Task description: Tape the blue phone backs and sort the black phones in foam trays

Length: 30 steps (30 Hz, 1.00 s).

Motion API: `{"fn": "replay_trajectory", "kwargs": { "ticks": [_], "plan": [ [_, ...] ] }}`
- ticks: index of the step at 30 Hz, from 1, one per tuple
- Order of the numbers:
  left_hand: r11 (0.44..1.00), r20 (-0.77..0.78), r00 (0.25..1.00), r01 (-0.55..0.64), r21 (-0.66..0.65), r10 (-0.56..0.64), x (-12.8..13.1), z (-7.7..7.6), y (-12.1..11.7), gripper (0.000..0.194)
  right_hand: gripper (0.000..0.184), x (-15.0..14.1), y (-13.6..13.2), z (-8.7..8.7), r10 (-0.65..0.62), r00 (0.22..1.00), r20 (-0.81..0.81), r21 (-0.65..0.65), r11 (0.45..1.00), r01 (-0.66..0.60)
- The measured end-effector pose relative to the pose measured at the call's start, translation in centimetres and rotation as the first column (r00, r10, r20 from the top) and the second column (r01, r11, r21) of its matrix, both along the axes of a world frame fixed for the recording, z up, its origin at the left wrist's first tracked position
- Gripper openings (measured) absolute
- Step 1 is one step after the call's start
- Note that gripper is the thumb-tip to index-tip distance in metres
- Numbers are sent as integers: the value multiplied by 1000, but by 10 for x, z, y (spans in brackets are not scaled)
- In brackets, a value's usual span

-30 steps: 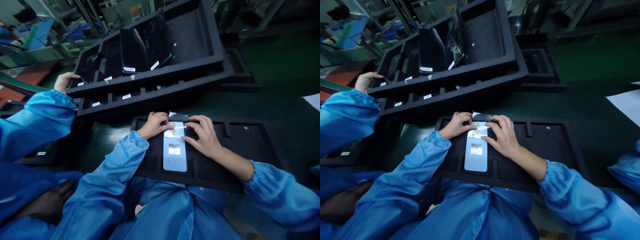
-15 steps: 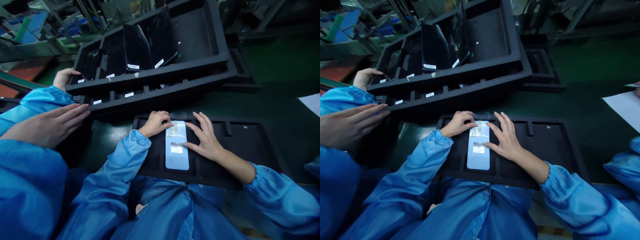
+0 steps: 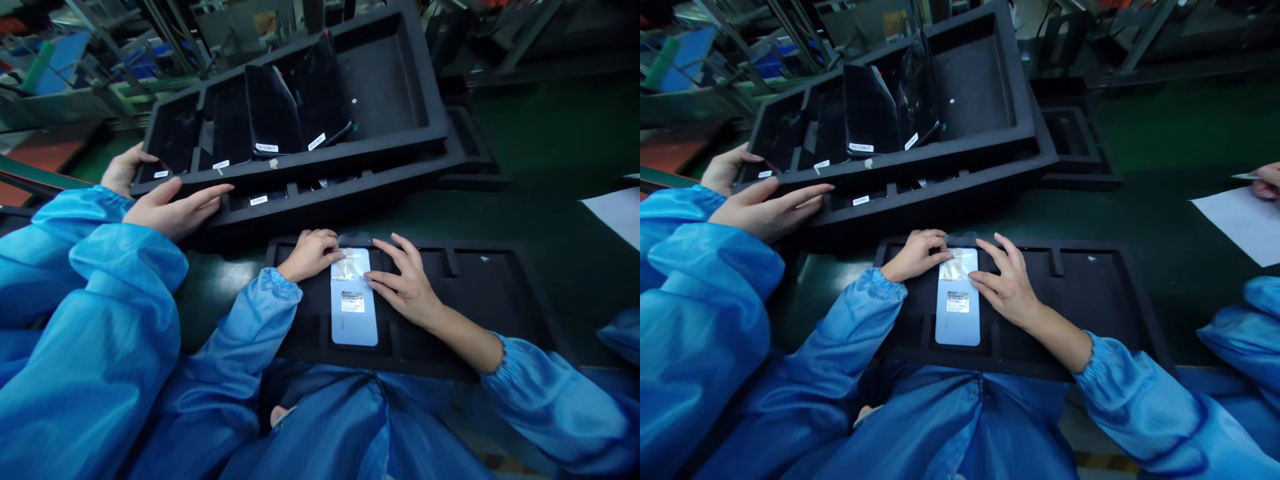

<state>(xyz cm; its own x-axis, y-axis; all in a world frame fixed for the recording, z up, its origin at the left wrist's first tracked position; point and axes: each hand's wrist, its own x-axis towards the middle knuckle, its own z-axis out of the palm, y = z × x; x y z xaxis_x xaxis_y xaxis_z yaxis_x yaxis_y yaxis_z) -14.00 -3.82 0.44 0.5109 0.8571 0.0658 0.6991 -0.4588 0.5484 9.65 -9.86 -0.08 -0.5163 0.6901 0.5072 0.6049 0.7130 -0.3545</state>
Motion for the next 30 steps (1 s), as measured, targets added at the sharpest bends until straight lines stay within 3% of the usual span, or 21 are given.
{"fn": "replay_trajectory", "kwargs": {
  "ticks": [2, 6, 11, 20, 24, 30],
  "plan": [
    [1000, 2, 1000, 0, -8, 0, 0, 1, 0, 18, 20, -2, -1, -1, 30, 999, 30, -9, 1000, -29],
    [1000, 3, 1000, 1, -25, -1, -1, 4, 0, 19, 55, -4, 2, -5, 41, 990, 138, -39, 999, -35],
    [999, -2, 1000, 1, -35, -1, -1, 3, 0, 20, 85, -9, 10, -8, 15, 963, 268, -79, 997, 7],
    [1000, -9, 1000, -11, -5, 11, -1, 3, -3, 23, 114, -30, 9, -2, -46, 911, 411, -90, 992, 91],
    [999, -24, 999, -26, -24, 25, 0, 7, -3, 23, 113, -37, 11, -1, -84, 882, 465, -113, 982, 153],
    [999, -4, 999, -32, -38, 32, 0, 7, -1, 20, 86, -40, 21, -3, -123, 867, 482, -85, 979, 186]
  ]
}}
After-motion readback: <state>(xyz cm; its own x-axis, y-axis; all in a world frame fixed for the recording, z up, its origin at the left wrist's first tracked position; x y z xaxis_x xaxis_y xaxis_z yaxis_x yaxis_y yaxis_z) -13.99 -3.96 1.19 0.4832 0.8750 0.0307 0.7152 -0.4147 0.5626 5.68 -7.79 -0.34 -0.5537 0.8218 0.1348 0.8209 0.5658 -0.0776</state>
